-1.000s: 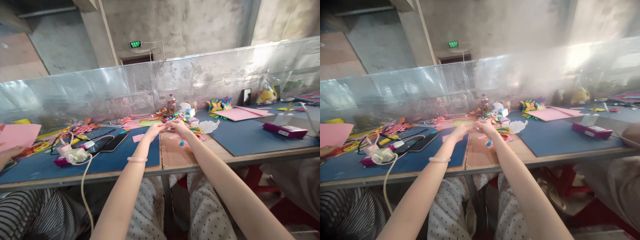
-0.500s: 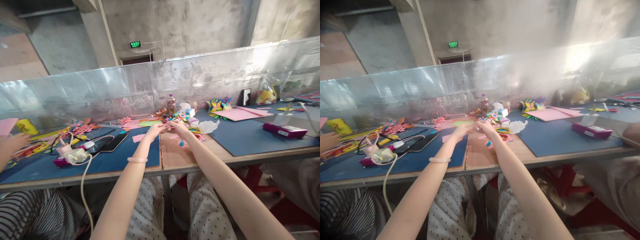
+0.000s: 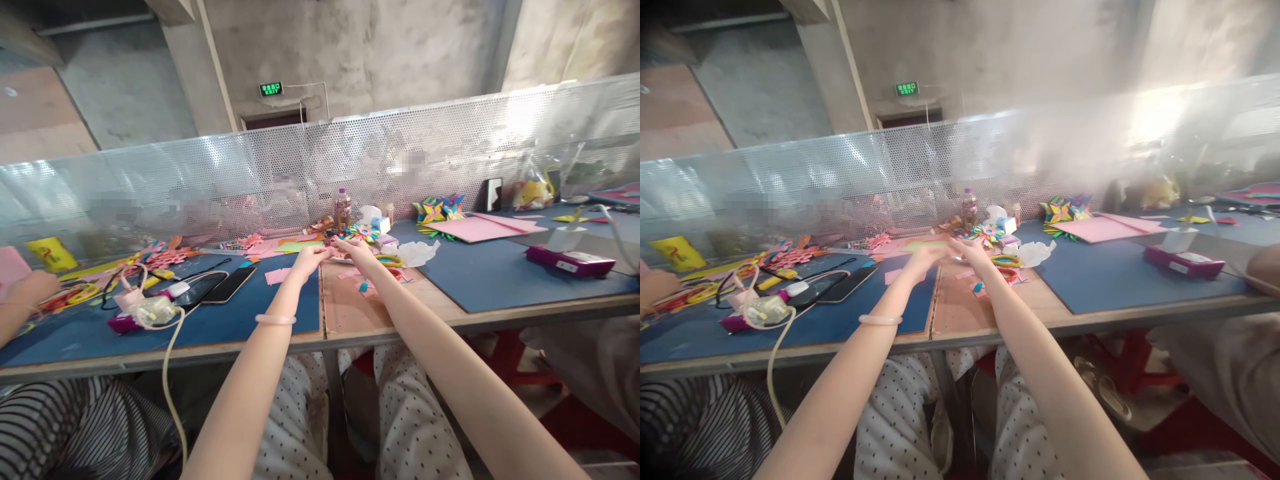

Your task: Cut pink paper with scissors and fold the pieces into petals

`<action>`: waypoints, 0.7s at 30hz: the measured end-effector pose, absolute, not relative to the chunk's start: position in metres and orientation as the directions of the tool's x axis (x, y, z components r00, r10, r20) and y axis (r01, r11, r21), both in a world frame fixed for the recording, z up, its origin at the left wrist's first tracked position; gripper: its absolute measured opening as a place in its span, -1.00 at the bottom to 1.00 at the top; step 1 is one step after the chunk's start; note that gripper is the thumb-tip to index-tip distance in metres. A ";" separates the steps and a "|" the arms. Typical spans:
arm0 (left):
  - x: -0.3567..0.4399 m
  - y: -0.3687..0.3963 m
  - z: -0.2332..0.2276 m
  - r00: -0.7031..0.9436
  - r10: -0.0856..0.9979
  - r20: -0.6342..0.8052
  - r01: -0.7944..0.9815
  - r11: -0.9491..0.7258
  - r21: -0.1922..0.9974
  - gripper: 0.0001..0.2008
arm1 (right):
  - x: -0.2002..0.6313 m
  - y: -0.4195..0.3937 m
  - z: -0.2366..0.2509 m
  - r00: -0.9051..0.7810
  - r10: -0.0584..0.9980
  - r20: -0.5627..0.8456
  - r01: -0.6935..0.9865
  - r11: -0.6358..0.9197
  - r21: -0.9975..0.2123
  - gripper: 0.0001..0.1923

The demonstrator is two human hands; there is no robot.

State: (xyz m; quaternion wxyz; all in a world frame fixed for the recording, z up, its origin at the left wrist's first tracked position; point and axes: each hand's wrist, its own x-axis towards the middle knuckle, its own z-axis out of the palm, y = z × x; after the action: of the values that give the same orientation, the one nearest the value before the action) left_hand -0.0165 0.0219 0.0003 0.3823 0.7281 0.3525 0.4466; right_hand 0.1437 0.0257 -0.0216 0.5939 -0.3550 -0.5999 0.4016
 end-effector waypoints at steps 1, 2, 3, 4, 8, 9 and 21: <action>-0.017 0.023 0.000 0.336 0.855 0.395 0.192 -0.473 0.860 -0.65 | 0.144 0.025 -0.021 -0.058 0.900 0.431 -0.025 0.430 -0.902 -0.61; -0.017 0.024 -0.001 0.324 0.856 0.402 0.208 -0.479 0.853 -0.65 | 0.144 0.024 -0.021 -0.078 0.896 0.438 0.003 0.439 -0.898 -0.62; -0.017 0.025 -0.001 0.318 0.857 0.406 0.217 -0.482 0.849 -0.65 | 0.144 0.023 -0.021 -0.094 0.890 0.446 0.027 0.450 -0.893 -0.64; -0.017 0.026 -0.002 0.315 0.858 0.407 0.221 -0.483 0.847 -0.65 | 0.144 0.023 -0.021 -0.105 0.883 0.458 0.047 0.464 -0.885 -0.66; -0.018 0.027 -0.002 0.319 0.862 0.393 0.220 -0.471 0.854 -0.64 | 0.144 0.024 -0.021 -0.084 0.856 0.511 0.089 0.517 -0.852 -0.70; -0.018 0.026 -0.002 0.325 0.866 0.379 0.217 -0.459 0.862 -0.63 | 0.144 0.024 -0.021 -0.073 0.857 0.511 0.092 0.515 -0.852 -0.70; -0.017 0.025 -0.001 0.114 0.963 0.243 0.126 -0.257 0.958 -0.54 | 0.144 0.025 -0.021 0.004 0.893 0.451 0.059 0.450 -0.891 -0.68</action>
State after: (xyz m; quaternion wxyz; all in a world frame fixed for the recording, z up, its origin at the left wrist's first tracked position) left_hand -0.0171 0.0252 -0.0010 0.4203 0.6166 0.4416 0.4981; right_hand 0.1443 0.0251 -0.0209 0.5924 -0.3890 -0.6115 0.3520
